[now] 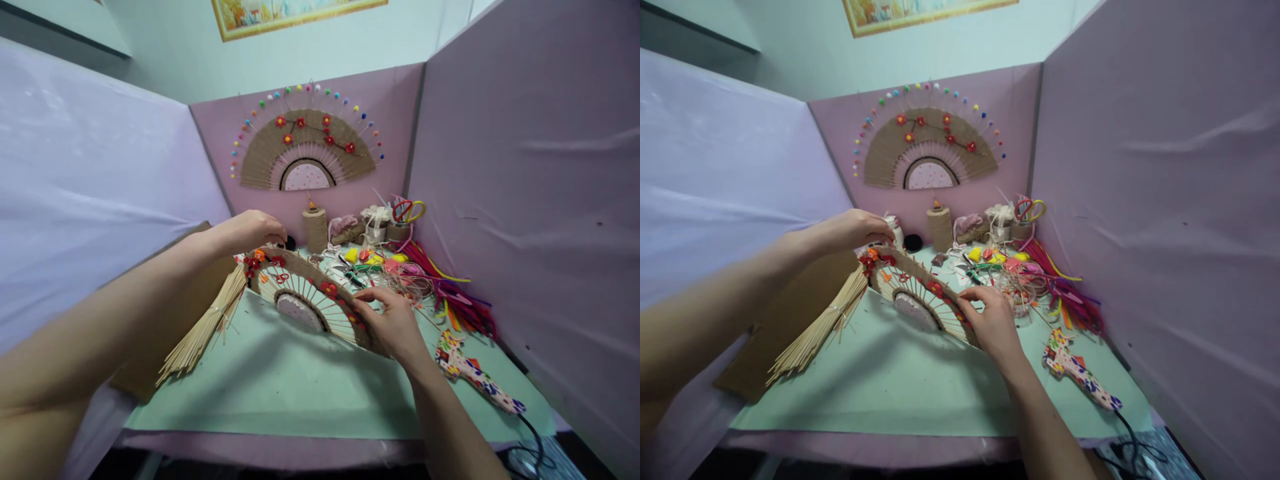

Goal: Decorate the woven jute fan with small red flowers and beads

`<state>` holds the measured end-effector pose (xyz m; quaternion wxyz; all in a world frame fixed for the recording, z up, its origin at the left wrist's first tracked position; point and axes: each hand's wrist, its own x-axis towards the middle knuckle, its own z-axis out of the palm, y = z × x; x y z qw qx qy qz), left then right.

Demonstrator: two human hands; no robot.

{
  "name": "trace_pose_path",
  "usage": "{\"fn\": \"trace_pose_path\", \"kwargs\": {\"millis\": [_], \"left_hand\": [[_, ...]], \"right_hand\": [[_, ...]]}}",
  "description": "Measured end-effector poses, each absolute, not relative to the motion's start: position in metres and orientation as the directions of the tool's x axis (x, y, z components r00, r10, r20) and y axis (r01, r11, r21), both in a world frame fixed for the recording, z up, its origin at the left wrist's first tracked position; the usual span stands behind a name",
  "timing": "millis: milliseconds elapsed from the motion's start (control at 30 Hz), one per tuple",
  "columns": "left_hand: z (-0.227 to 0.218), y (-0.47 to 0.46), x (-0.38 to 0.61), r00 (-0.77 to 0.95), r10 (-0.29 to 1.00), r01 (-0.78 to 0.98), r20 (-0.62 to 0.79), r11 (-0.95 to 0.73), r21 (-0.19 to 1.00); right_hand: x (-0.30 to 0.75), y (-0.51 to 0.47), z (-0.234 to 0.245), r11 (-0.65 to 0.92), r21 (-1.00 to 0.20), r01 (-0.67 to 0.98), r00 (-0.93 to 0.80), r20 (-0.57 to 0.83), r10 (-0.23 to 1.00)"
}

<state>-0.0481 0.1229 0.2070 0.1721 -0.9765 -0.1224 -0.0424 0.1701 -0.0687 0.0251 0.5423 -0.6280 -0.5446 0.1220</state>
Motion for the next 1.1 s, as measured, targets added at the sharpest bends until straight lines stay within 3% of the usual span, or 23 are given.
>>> {"fn": "trace_pose_path", "kwargs": {"millis": [233,533,1100], "left_hand": [[0.2065,0.1233,-0.0506,0.964,0.202,0.248,0.171,-0.917,-0.313],[0.2042,0.1247,-0.0501,0.950,0.268,0.296,0.161,-0.937,-0.185],[0.1997,0.1247,-0.0528,0.925,0.316,0.342,0.212,-0.935,-0.097]], "right_hand": [[0.1700,-0.0679,0.0210,0.183,-0.815,0.550,0.370,0.435,0.821],[0.1690,-0.0678,0.0230,0.186,-0.813,0.551,0.374,0.440,0.816],[0.1698,-0.0683,0.0232,0.160,-0.828,0.537,0.378,0.406,0.832]]}}
